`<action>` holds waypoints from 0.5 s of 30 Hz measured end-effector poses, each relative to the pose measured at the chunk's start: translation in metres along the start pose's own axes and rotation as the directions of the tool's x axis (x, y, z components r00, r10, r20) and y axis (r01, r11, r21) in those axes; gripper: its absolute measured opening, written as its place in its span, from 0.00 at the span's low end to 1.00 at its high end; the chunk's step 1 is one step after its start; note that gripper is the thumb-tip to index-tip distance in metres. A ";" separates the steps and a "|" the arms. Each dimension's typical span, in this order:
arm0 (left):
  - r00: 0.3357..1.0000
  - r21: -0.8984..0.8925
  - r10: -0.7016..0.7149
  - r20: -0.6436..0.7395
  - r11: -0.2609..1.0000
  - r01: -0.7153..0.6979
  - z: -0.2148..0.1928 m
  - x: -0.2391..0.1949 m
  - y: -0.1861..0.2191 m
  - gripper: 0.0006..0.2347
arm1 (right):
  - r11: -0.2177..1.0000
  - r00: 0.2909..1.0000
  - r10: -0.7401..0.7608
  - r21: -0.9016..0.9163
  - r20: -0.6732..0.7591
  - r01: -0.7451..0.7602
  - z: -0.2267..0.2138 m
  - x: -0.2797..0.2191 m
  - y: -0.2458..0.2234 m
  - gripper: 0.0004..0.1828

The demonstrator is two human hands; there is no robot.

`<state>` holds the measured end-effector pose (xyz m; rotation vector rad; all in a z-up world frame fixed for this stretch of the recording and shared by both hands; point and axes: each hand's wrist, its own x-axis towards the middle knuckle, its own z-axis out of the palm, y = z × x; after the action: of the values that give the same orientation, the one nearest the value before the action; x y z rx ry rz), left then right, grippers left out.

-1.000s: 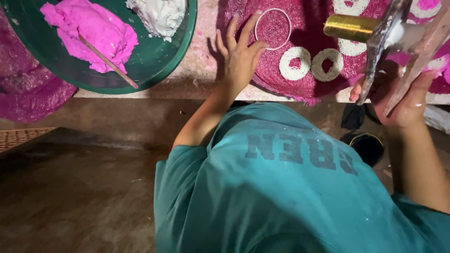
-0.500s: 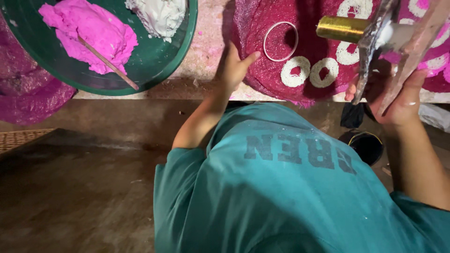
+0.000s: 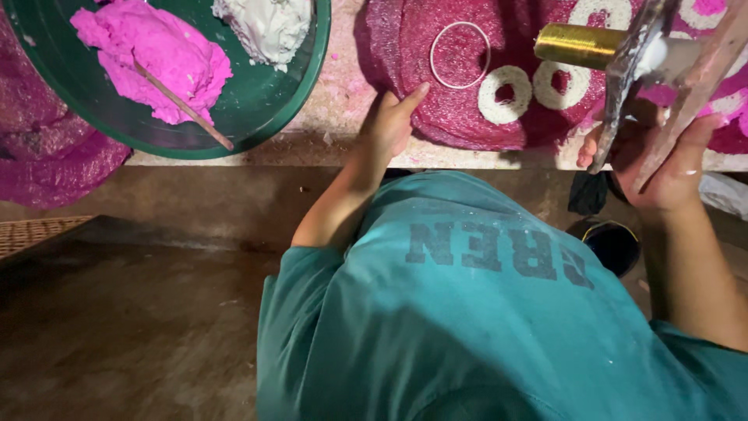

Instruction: The person uses a handheld press to form white circular shapes from a white paste onto a pink glittery mat. They then scoop pink paste and apply it into the center of each white circle to create a two-toned decorative pattern.

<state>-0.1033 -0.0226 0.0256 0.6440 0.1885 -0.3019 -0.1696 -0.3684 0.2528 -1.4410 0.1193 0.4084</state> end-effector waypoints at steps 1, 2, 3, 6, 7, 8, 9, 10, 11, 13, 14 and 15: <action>0.999 0.024 0.040 0.004 0.999 -0.040 0.008 -0.003 0.003 0.21 | 1.000 1.000 -0.001 0.019 0.014 0.000 -0.002 0.001 0.002 0.59; 0.997 0.047 0.079 0.008 0.996 -0.080 0.016 -0.007 0.009 0.22 | 0.999 1.000 0.000 0.037 0.022 -0.001 -0.004 0.002 0.004 0.58; 0.979 0.345 0.186 -0.083 0.927 -0.147 0.024 -0.013 0.017 0.27 | 0.998 1.000 0.007 0.068 0.023 -0.009 -0.006 0.003 0.006 0.56; 0.865 0.889 0.500 -0.042 0.413 -0.196 0.047 -0.034 0.039 0.36 | 0.990 0.999 0.027 0.135 0.025 -0.030 -0.013 0.003 0.009 0.53; 0.837 0.930 0.543 0.067 0.271 -0.250 0.054 -0.038 0.045 0.33 | 0.991 0.999 0.027 0.127 0.035 -0.031 -0.014 0.004 0.010 0.53; 0.803 0.947 0.568 0.178 0.122 -0.297 0.060 -0.039 0.050 0.31 | 0.998 0.998 0.011 0.065 0.057 -0.015 -0.014 0.006 0.011 0.53; 0.775 0.953 0.569 0.275 -0.054 -0.298 0.066 -0.036 0.053 0.27 | 0.999 0.998 0.007 0.041 0.065 -0.010 -0.014 0.008 0.012 0.53; 0.747 0.929 0.552 0.370 -0.228 -0.291 0.071 -0.032 0.055 0.24 | 1.000 0.997 0.003 0.017 0.073 -0.004 -0.014 0.009 0.012 0.53; 0.719 0.877 0.521 0.459 -0.396 -0.273 0.073 -0.030 0.056 0.21 | 1.000 0.998 0.007 0.030 0.069 -0.009 -0.013 0.011 0.011 0.53; 0.844 0.878 0.345 0.411 -0.399 -0.265 0.076 -0.027 0.057 0.14 | 0.999 0.998 0.019 0.035 0.063 -0.022 -0.010 0.013 0.010 0.53; 0.890 0.877 0.249 0.381 -0.401 -0.263 0.076 -0.027 0.057 0.11 | 0.999 0.998 0.028 0.028 0.062 -0.029 -0.009 0.014 0.009 0.54; 0.890 0.876 0.240 0.389 -0.396 -0.276 0.075 -0.027 0.058 0.10 | 0.999 0.997 0.034 0.013 0.070 -0.035 -0.007 0.014 0.007 0.55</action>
<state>-0.1038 -0.0191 0.1243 2.5034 -0.4039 0.1612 -0.1574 -0.3723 0.2403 -1.4109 0.0907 0.4848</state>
